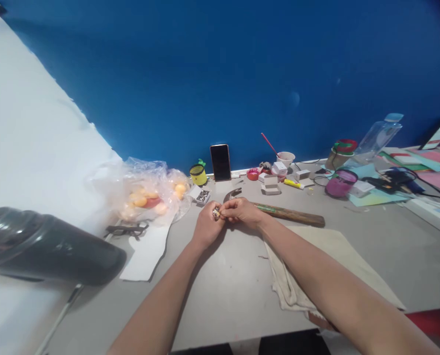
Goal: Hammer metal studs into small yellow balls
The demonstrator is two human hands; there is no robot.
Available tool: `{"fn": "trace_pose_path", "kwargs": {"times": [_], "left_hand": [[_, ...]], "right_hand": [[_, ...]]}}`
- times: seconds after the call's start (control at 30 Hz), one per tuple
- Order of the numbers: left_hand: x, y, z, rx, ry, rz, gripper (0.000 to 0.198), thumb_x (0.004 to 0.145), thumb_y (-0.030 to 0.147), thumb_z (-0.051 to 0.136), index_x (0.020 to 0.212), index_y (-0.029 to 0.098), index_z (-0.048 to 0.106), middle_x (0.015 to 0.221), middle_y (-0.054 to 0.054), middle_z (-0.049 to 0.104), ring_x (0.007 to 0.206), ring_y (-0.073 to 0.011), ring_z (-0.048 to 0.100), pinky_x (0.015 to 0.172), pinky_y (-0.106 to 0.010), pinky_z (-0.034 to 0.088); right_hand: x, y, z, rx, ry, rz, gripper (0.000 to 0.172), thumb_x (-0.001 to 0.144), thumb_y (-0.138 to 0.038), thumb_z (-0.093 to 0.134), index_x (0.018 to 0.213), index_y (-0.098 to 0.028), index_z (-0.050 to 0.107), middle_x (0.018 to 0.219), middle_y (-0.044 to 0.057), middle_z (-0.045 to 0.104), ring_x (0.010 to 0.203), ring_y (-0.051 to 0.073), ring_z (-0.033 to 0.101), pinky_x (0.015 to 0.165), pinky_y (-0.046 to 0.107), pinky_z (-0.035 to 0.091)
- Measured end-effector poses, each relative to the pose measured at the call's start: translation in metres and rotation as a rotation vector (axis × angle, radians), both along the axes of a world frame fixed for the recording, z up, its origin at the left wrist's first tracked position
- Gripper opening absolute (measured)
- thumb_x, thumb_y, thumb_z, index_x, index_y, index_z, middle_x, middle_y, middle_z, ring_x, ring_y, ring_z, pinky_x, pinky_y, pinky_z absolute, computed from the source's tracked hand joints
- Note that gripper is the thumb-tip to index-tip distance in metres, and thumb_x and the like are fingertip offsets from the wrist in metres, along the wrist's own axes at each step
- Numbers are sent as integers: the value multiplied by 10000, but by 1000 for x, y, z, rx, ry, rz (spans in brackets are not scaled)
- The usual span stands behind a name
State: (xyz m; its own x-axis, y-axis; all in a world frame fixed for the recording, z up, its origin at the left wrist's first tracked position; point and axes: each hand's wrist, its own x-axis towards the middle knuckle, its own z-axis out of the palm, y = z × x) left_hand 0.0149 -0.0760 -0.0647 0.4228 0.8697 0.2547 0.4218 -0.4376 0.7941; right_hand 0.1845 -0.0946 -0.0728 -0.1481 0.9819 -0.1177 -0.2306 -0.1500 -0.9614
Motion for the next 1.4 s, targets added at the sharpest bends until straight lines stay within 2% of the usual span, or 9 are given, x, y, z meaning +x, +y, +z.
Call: {"fn": "trace_pose_path", "kwargs": {"times": [0.37, 0.53, 0.73, 0.87, 1.0, 1.2, 1.4], "left_hand": [[1, -2, 0, 73, 77, 73, 184, 848, 369, 633, 778, 210, 570, 751, 9, 595, 703, -168, 537, 660, -283, 370], [4, -5, 1, 70, 125, 142, 128, 852, 285, 613, 766, 214, 551, 761, 0, 608, 724, -179, 551, 672, -296, 365], [5, -9, -6, 229, 158, 251, 89, 827, 165, 572, 795, 229, 520, 849, -39, 627, 794, -218, 574, 702, -319, 394], [6, -10, -12, 365, 143, 288, 76, 829, 161, 540, 855, 233, 536, 951, -76, 631, 829, -242, 583, 698, -334, 406], [8, -8, -13, 292, 61, 313, 50, 826, 190, 558, 843, 234, 541, 895, -50, 627, 790, -225, 582, 694, -326, 419], [6, -2, -10, 100, -85, 262, 78, 821, 251, 632, 824, 224, 559, 792, 3, 613, 712, -178, 564, 670, -289, 437], [8, -5, -10, 186, -78, 247, 60, 804, 162, 566, 824, 218, 578, 856, -26, 636, 773, -189, 582, 713, -302, 459]], "right_hand": [[-3, 0, 1, 65, -27, 20, 204, 606, -273, 862, 711, -155, 733, 635, -1, 669, 527, 71, 481, 518, 216, 350], [-7, -1, -2, 131, -36, -15, 201, 637, -292, 845, 749, -173, 727, 675, -2, 692, 565, 87, 518, 559, 225, 398], [-15, -3, -3, 183, -45, -60, 220, 658, -334, 838, 738, -186, 695, 646, -16, 666, 552, 92, 515, 550, 227, 399], [-20, -4, -3, 161, -29, -75, 280, 653, -371, 859, 739, -188, 665, 609, -33, 622, 537, 92, 510, 529, 220, 397], [-20, -4, -3, 128, 23, -74, 352, 652, -416, 893, 771, -184, 656, 605, -41, 599, 532, 88, 508, 528, 219, 423], [-16, -6, 0, 91, 171, -39, 460, 630, -498, 925, 825, -190, 645, 655, -43, 623, 534, 79, 511, 524, 210, 442], [-24, -3, 1, 106, 7, -124, 430, 611, -459, 917, 743, -204, 597, 504, -69, 556, 455, 82, 462, 463, 204, 351]]}}
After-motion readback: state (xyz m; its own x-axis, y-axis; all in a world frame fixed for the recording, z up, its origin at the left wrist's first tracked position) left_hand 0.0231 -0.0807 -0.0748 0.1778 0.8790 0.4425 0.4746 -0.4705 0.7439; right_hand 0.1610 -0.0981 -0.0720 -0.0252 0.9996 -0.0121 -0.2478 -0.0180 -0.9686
